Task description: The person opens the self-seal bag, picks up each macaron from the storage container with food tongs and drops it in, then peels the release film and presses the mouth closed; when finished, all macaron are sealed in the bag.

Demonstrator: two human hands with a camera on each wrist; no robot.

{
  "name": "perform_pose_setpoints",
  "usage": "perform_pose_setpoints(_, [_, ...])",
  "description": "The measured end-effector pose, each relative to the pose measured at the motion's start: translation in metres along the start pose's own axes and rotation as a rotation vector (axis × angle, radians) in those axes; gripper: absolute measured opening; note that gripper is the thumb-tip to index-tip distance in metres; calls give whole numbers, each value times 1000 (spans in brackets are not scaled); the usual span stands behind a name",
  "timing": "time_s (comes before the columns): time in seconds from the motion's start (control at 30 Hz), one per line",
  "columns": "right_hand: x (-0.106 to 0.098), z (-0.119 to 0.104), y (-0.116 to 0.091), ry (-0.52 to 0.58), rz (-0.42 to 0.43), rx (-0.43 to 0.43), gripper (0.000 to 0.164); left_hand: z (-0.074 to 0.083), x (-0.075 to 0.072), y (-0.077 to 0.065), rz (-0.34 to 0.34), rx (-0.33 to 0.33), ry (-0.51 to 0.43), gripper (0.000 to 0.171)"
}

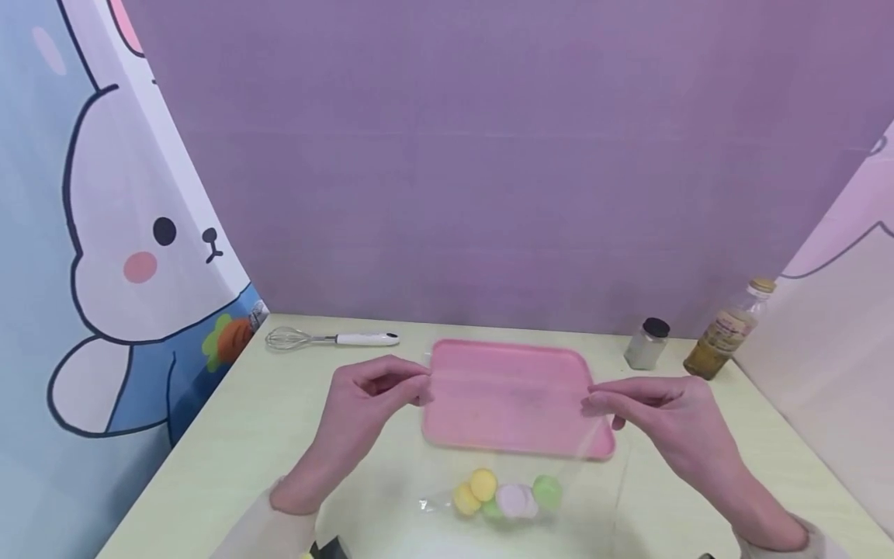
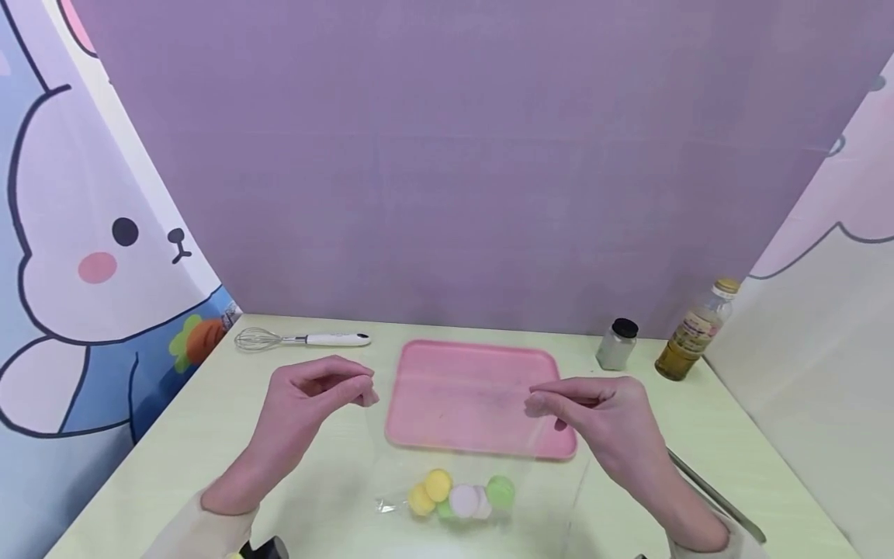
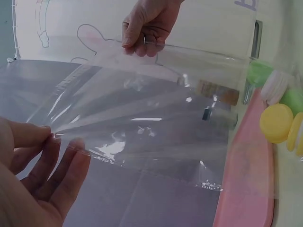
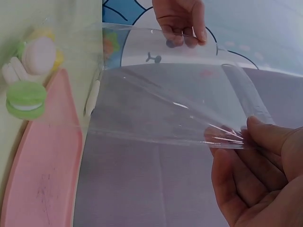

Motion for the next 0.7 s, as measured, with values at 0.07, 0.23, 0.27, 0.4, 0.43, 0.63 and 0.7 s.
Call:
perform_pose_setpoints(0.07, [-2,1,-1,-15,10,-1,8,0,2,1,-16,1,-6,12])
perform_pose_setpoints(0.23, [-5,2,-1,28,19,-21,8,0,7,3,-60,26,-42,15])
perform_pose_setpoints(0.27, [-4,2,-2,52,18,-37,9,1,7,3,-71,38,-48,16])
perform_pose_setpoints(0.4, [-5,1,-2,158,27,-155,15,4,9,4,-135,104,-52,13])
perform_pose_setpoints(0.43, [-5,1,-2,194,27,-202,18,4,9,5,-151,119,-56,13])
perform_pose_setpoints(0.63, [-3,-2,-5,390,-4,-550,35,4,8,7,-230,178,-74,10])
perform_pose_setpoints(0.7, [-3,-4,-7,422,-21,-656,33,5,8,7,-251,207,-69,12])
Point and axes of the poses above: each hand's wrist, its own y-axis towards the middle knuckle, its own x-axis out of the palm, z = x × y, the point moved 7 cm from there along y, towards the middle knuckle, and after that the axes turned 12 degrees about -x, right-handed, at the moved point
